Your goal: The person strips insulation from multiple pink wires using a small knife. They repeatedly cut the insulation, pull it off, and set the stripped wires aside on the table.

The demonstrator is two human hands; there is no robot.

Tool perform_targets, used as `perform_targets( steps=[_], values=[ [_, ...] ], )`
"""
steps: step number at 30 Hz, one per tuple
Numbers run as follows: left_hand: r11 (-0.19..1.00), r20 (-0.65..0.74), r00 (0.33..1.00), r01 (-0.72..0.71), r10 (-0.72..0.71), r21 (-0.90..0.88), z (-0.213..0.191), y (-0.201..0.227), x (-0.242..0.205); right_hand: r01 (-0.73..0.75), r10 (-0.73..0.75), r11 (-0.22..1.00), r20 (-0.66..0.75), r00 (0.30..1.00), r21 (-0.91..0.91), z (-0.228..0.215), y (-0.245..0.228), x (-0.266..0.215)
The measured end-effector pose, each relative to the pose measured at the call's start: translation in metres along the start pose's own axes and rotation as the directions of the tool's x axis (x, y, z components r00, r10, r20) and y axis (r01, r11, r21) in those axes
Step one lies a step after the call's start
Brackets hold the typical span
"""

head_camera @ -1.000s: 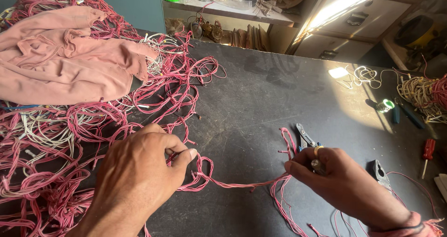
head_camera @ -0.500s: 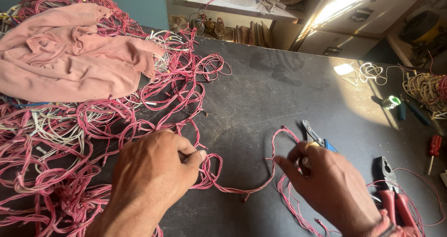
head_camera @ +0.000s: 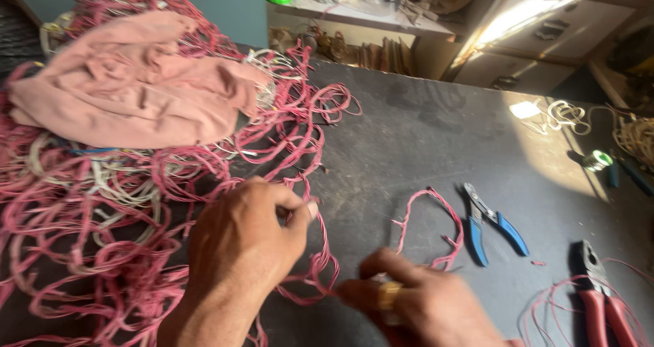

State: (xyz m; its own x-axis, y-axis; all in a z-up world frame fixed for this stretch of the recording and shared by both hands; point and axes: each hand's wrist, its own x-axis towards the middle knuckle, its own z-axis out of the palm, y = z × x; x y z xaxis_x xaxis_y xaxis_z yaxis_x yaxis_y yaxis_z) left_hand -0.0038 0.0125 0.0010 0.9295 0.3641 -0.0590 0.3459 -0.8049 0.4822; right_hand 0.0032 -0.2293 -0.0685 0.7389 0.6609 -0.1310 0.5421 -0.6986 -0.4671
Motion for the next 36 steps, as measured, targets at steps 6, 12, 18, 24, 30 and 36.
perform_targets(
  steps=[6, 12, 18, 24, 30, 36],
  values=[
    [0.993, -0.331, 0.943, -0.001, -0.039, -0.121, -0.029, -0.027, 0.012, 0.210, -0.159, 0.973, -0.378, 0.912, 0.097, -0.052, 0.013, -0.020],
    [0.945, -0.177, 0.932, 0.294, -0.317, -0.142, -0.067, -0.028, 0.000, -0.049, 0.459, 0.542, -0.247, 0.853, 0.839, -0.086, 0.024, -0.022],
    [0.943, 0.108, 0.994, 0.060, -0.026, -0.328, -0.077, -0.001, -0.009, 0.215, -0.180, 0.977, -0.615, 0.768, -0.017, -0.093, -0.001, -0.025],
    [0.986, 0.289, 0.955, 0.107, -0.066, -0.130, -0.037, 0.014, -0.012, 0.145, 0.099, 0.832, -0.400, 0.911, 0.536, -0.049, -0.037, -0.025],
    [0.893, -0.240, 0.971, -0.110, 0.003, -0.436, -0.034, -0.041, 0.009, 0.023, 0.087, 0.793, -0.151, 0.985, 0.608, -0.029, 0.009, -0.040],
    [0.859, -0.676, 0.631, -0.029, -0.382, -0.512, -0.082, -0.091, -0.001, -0.007, 0.009, 1.000, -0.078, 0.997, 0.029, -0.105, 0.047, -0.028]
  ],
)
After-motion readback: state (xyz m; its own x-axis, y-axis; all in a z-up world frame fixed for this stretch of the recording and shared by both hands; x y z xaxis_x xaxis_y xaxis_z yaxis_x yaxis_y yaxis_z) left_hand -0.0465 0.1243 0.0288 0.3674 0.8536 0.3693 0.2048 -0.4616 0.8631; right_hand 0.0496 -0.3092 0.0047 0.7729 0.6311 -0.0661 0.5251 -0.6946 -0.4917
